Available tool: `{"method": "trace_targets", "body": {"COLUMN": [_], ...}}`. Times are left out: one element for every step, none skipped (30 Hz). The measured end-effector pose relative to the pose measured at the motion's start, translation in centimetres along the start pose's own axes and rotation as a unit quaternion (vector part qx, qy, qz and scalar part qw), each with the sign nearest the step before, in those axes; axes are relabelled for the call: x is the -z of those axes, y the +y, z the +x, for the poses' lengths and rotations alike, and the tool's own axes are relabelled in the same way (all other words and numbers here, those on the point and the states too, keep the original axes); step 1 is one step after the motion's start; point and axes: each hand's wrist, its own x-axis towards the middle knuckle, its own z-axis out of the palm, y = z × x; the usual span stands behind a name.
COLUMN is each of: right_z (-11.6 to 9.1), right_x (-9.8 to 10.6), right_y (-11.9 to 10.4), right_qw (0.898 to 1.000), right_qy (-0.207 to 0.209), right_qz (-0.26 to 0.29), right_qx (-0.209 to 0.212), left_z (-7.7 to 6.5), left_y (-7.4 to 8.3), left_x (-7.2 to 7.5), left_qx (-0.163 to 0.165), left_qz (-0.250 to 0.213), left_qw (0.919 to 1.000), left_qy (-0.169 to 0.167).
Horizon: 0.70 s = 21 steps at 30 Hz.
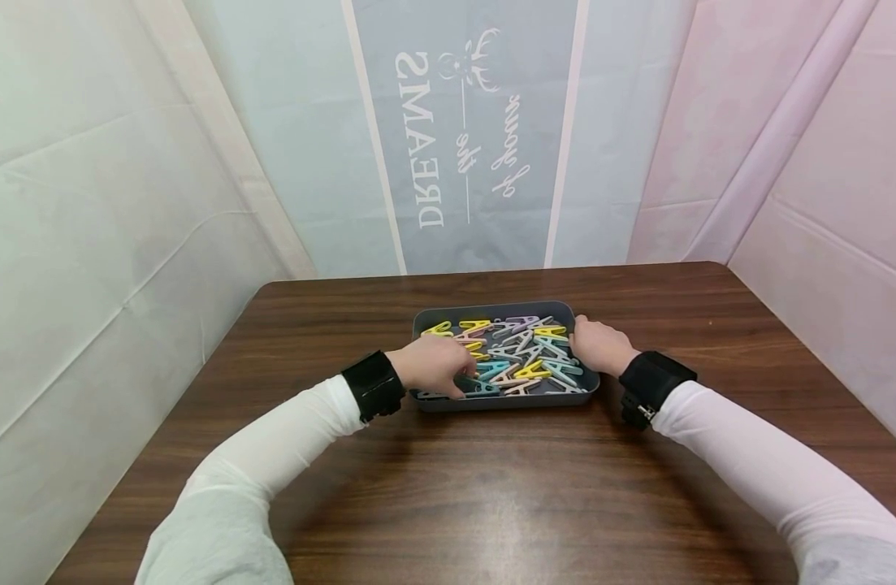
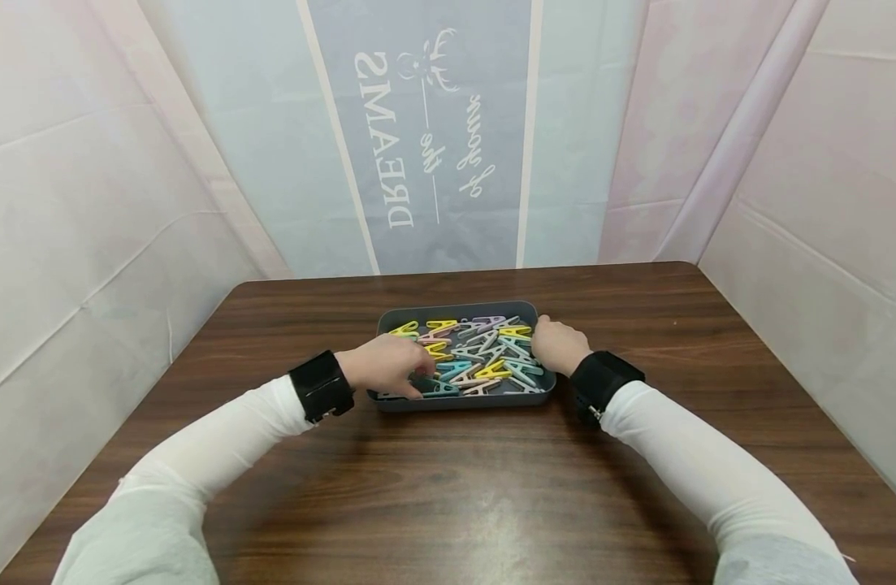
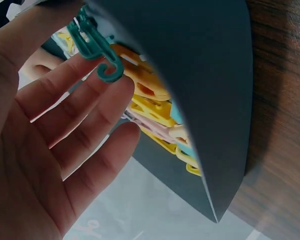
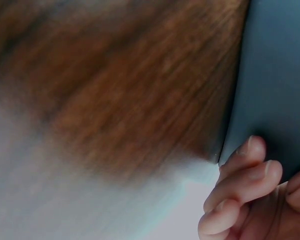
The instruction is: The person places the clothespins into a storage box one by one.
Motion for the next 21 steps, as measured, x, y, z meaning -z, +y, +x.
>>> {"method": "trace_targets", "body": {"right_z": [0.02,0.04,0.07,0.07,0.08,0.11,0.15,0.16,0.16,0.15,0.13,0.14,0.11,0.08,0.06,0.06,0.05,0.06,0.05,0.03,0.02], "right_x": [-0.01,-0.02,-0.03,-0.01,0.01,-0.01,-0.04,-0.08,-0.08,-0.08,-0.08,-0.08,-0.07,-0.07,-0.06,-0.1,-0.14,-0.19,-0.24,-0.3,-0.35], "right_y": [0.03,0.06,0.08,0.07,0.07,0.07,0.07,0.07,0.05,0.02,0.0,0.01,0.01,0.02,0.02,0.02,0.05,0.08,0.09,0.1,0.1], "right_qw": [1.0,1.0,1.0,1.0,1.0,1.0,1.0,1.0,1.0,1.0,1.0,1.0,1.0,1.0,1.0,1.0,1.0,1.0,1.0,1.0,1.0], "right_qy": [0.0,0.001,0.001,0.0,0.0,0.0,0.0,0.001,0.001,0.001,0.0,0.0,0.0,0.0,0.0,0.0,0.0,0.0,-0.001,-0.001,-0.001], "right_qz": [-0.001,-0.002,-0.003,-0.002,-0.003,-0.004,-0.005,-0.006,-0.006,-0.006,-0.005,-0.003,-0.001,0.002,0.004,0.005,0.005,0.006,0.006,0.004,0.002], "right_qx": [0.002,0.003,0.004,0.004,0.004,0.004,0.004,0.003,0.003,0.002,0.001,-0.001,-0.002,-0.003,-0.003,-0.003,-0.003,-0.004,-0.004,-0.003,-0.002], "left_z": [0.09,0.19,0.27,0.34,0.41,0.46,0.51,0.55,0.56,0.58,0.6,0.62,0.63,0.61,0.6,0.57,0.54,0.5,0.45,0.4,0.35], "left_y": [-0.06,-0.12,-0.17,-0.2,-0.2,-0.18,-0.15,-0.1,-0.05,0.01,0.06,0.11,0.15,0.2,0.24,0.28,0.32,0.35,0.39,0.43,0.44], "left_x": [-0.1,-0.21,-0.29,-0.36,-0.41,-0.43,-0.44,-0.44,-0.41,-0.39,-0.38,-0.37,-0.37,-0.36,-0.36,-0.36,-0.38,-0.38,-0.35,-0.34,-0.35], "left_qx": [0.001,0.002,0.003,0.004,0.006,0.007,0.009,0.01,0.011,0.012,0.012,0.011,0.011,0.01,0.009,0.007,0.006,0.005,0.005,0.004,0.003], "left_qz": [0.0,-0.002,-0.003,-0.003,-0.005,-0.007,-0.008,-0.008,-0.008,-0.008,-0.007,-0.005,-0.005,-0.003,-0.001,0.001,0.005,0.008,0.01,0.013,0.014], "left_qw": [1.0,1.0,1.0,0.9999,0.9999,0.9998,0.9998,0.9997,0.9997,0.9996,0.9996,0.9996,0.9996,0.9996,0.9996,0.9996,0.9996,0.9996,0.9996,0.9996,0.9996], "left_qy": [-0.003,-0.006,-0.009,-0.011,-0.014,-0.016,-0.019,-0.02,-0.022,-0.023,-0.025,-0.026,-0.026,-0.026,-0.027,-0.026,-0.026,-0.026,-0.026,-0.025,-0.026]}}
